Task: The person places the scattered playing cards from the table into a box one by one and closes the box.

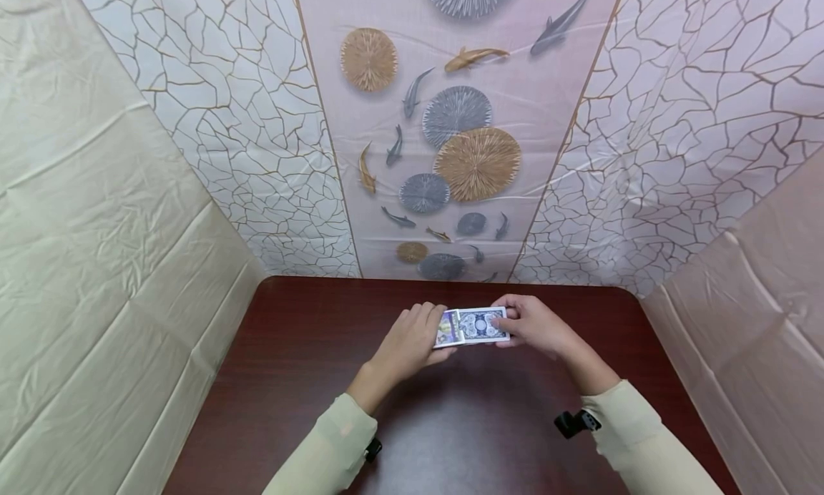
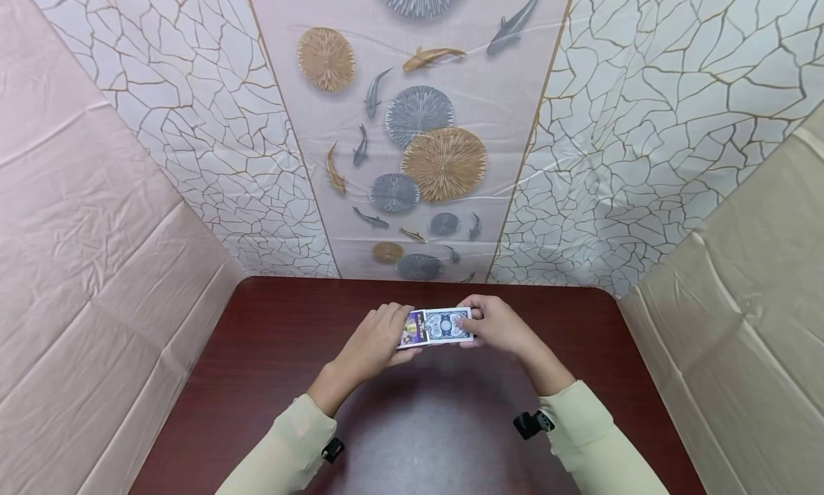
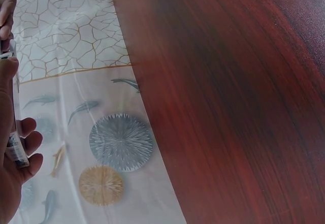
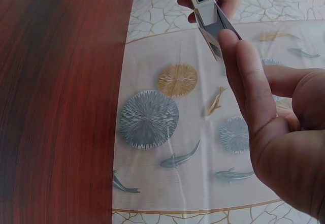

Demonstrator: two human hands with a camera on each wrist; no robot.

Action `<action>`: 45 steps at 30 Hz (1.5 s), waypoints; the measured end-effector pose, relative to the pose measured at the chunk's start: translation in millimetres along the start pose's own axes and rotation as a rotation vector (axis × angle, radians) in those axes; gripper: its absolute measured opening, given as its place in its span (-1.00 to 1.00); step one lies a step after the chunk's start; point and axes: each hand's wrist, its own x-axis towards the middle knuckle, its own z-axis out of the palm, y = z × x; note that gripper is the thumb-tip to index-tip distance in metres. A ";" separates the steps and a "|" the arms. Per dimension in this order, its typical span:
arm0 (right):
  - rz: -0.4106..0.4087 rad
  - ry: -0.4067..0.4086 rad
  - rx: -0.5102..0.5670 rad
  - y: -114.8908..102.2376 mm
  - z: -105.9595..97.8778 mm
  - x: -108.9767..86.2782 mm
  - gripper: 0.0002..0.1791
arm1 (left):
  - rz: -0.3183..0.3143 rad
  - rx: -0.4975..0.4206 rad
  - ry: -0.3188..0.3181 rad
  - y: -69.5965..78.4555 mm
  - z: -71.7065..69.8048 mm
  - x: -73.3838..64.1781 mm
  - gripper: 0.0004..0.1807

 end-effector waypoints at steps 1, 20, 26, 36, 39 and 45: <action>0.004 -0.008 -0.008 0.2 -0.3 1.3 -0.69 | 0.002 0.003 -0.004 0.1 -0.2 0.1 -0.16; 0.033 -0.238 0.236 7.9 -5.9 13.3 -0.55 | 0.012 0.020 -0.028 -0.8 0.4 -0.5 -0.18; 0.042 -0.178 0.208 10.2 -3.5 15.8 -0.63 | 0.002 0.005 -0.037 -0.5 0.1 0.6 -0.18; 0.007 -0.100 0.070 12.6 10.2 21.7 -0.68 | 0.012 0.026 -0.015 0.9 -0.6 2.2 -0.16; -0.007 -0.081 0.052 12.2 14.2 21.8 -0.72 | 0.015 0.027 -0.010 1.7 -0.7 2.0 -0.16; -0.066 -0.051 -0.021 11.8 21.9 21.8 -0.79 | 0.023 0.030 0.011 2.8 -0.9 1.5 -0.18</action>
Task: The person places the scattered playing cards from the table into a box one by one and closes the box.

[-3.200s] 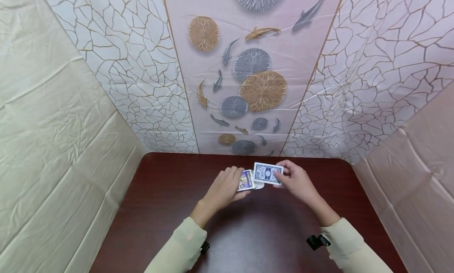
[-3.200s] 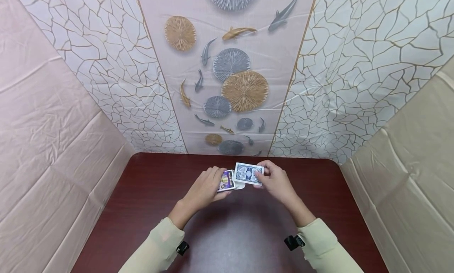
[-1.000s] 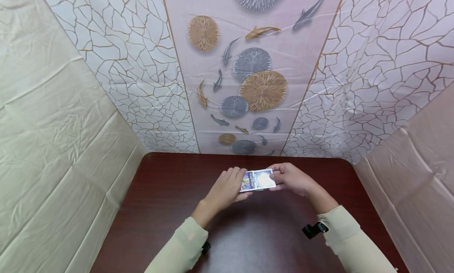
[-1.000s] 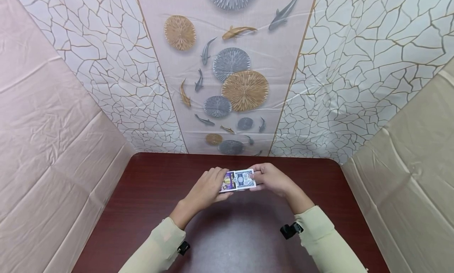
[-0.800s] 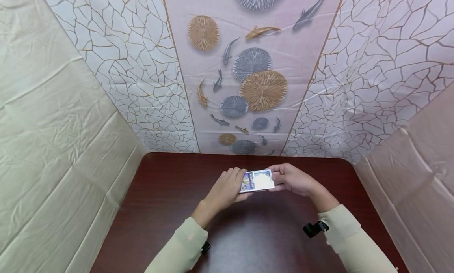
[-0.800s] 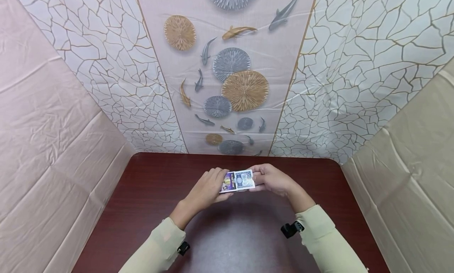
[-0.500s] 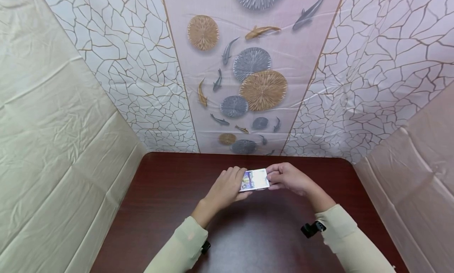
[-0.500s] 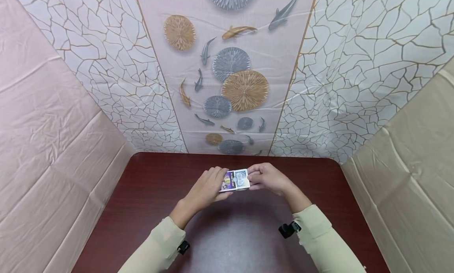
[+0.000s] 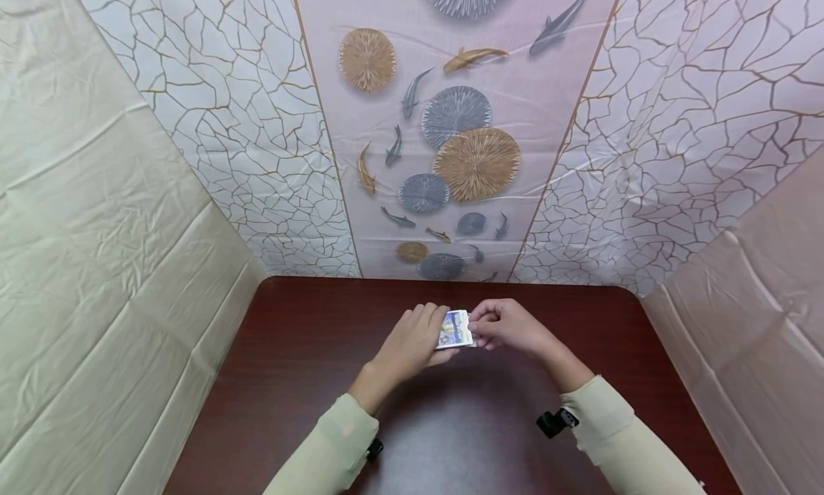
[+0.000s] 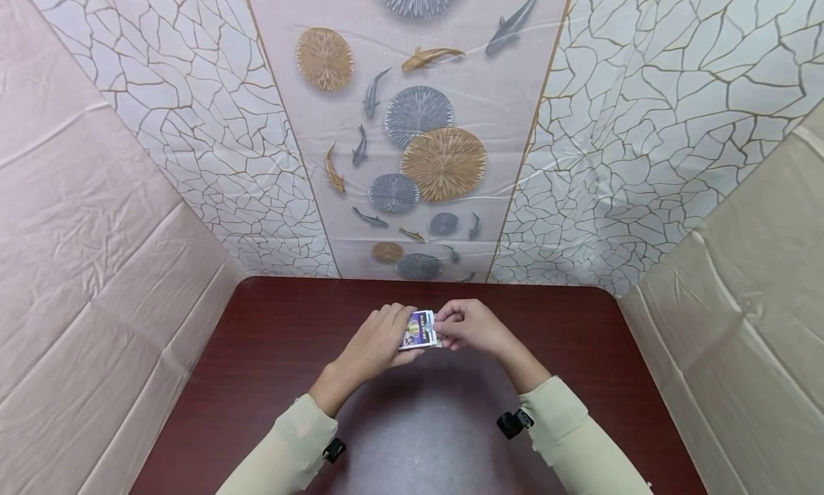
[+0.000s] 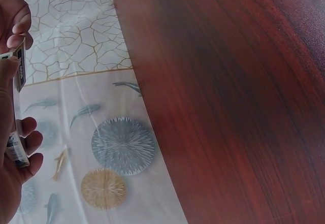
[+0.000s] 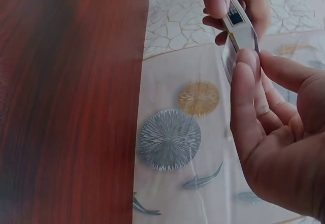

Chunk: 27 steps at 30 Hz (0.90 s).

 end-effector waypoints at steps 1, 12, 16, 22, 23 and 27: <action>-0.015 0.009 -0.024 -0.2 1.5 0.0 -0.79 | 0.001 -0.001 0.003 0.0 0.2 -0.1 -0.18; -0.062 0.170 -0.233 -6.0 16.3 -5.1 -0.87 | -0.034 -0.069 0.025 3.3 5.2 -3.6 -0.17; -0.111 0.228 -0.298 -10.8 18.4 -9.5 -0.90 | -0.066 -0.095 0.022 5.7 6.5 -4.8 -0.17; -0.219 0.333 -0.418 -21.2 20.5 -19.5 -0.92 | -0.129 -0.172 0.043 9.2 8.4 -5.0 -0.16; -0.240 0.350 -0.440 -22.6 21.0 -21.3 -0.92 | -0.142 -0.190 0.053 9.8 9.1 -4.9 -0.17; -0.354 0.406 -0.547 -24.6 23.6 -27.9 -0.86 | -0.180 -0.240 0.105 12.5 13.0 -4.1 -0.17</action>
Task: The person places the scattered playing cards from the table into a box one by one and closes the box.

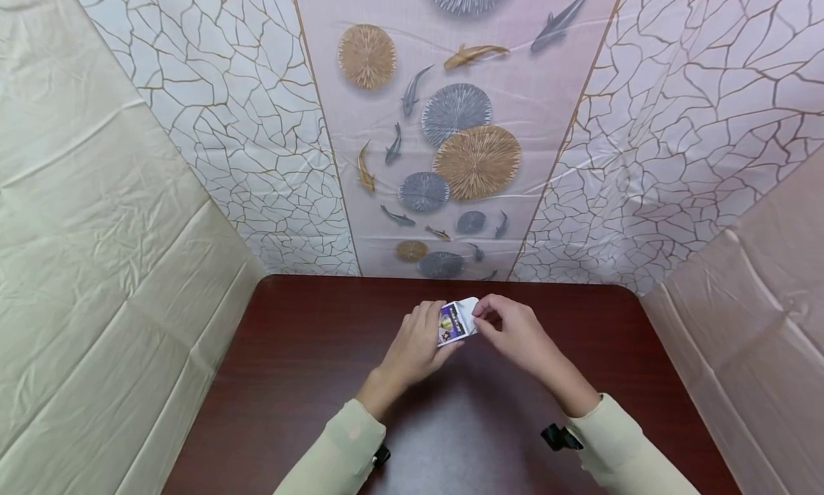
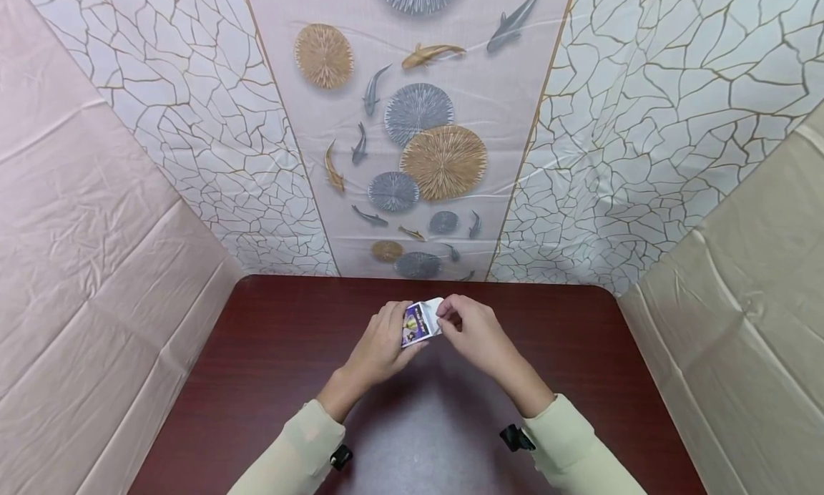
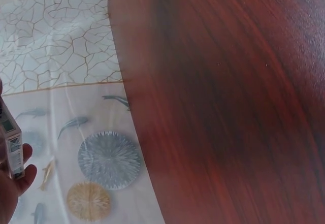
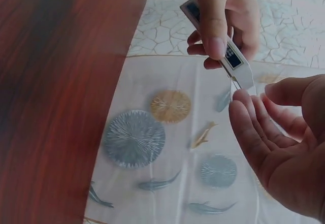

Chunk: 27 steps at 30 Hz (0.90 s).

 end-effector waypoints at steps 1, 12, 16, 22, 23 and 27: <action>-0.041 0.020 -0.026 -0.5 0.1 -1.9 -0.85 | -0.007 -0.012 0.016 0.9 1.2 0.0 -0.17; -0.423 0.199 -0.241 -1.9 2.3 -16.7 -0.70 | -0.116 -0.125 0.158 13.9 10.6 1.6 -0.14; -0.460 0.183 -0.261 -4.5 1.6 -18.5 -0.66 | -0.151 -0.152 0.171 17.3 11.1 2.8 -0.16; -0.463 0.184 -0.281 -7.1 2.7 -15.1 -0.58 | -0.178 -0.163 0.178 20.5 10.1 3.0 -0.16; -0.449 0.186 -0.284 -8.3 3.0 -13.4 -0.54 | -0.177 -0.159 0.176 21.1 10.1 2.8 -0.16; -0.381 0.179 -0.317 -13.8 5.4 -4.9 -0.41 | -0.167 -0.140 0.168 23.1 10.5 1.7 -0.16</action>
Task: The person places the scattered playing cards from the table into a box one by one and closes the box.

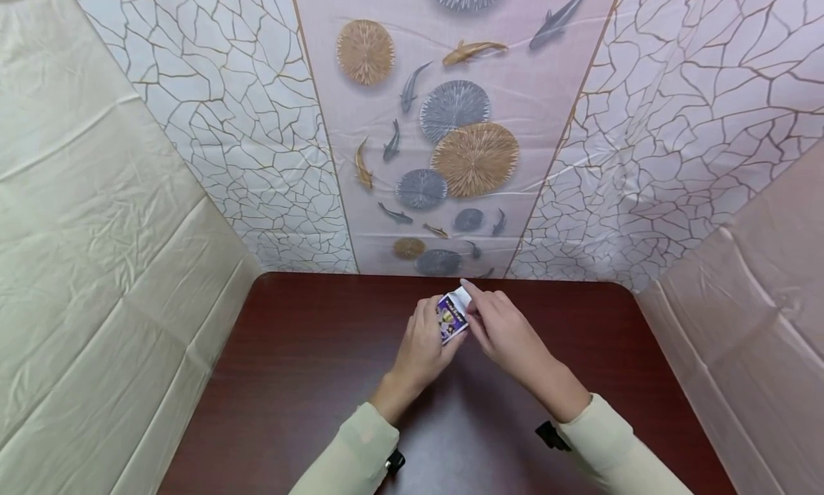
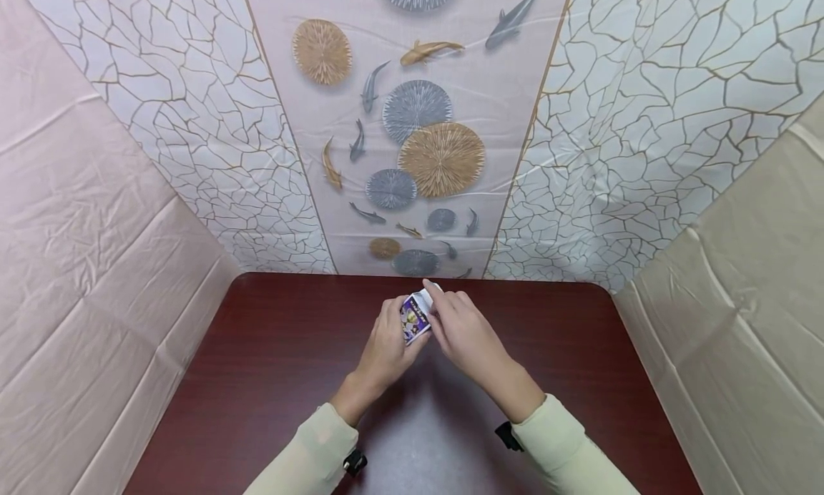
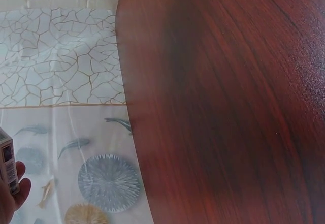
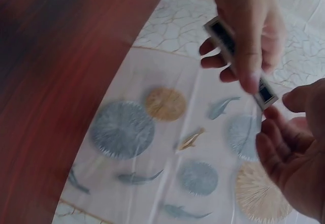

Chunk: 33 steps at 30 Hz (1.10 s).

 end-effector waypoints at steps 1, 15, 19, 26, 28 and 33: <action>0.014 -0.011 -0.007 -1.3 0.5 2.4 -0.43 | 0.002 0.005 -0.002 0.2 0.1 -0.2 -0.16; 0.145 -0.036 -0.011 -4.6 6.9 6.9 -0.66 | -0.011 -0.031 0.036 1.1 -2.6 0.5 -0.17; 0.223 -0.045 0.144 -3.3 4.5 4.9 -0.63 | -0.014 -0.046 0.042 2.0 -4.3 2.0 -0.17; 0.389 -0.059 0.424 -2.2 -1.2 4.0 -0.59 | -0.005 -0.019 0.047 1.9 -6.7 3.2 -0.17; 0.411 -0.057 0.447 -1.4 -2.1 4.4 -0.63 | -0.002 -0.014 0.050 1.2 -6.7 3.5 -0.17; 0.448 -0.067 0.498 0.4 -1.8 5.6 -0.65 | -0.004 -0.010 0.050 -0.1 -7.3 4.1 -0.17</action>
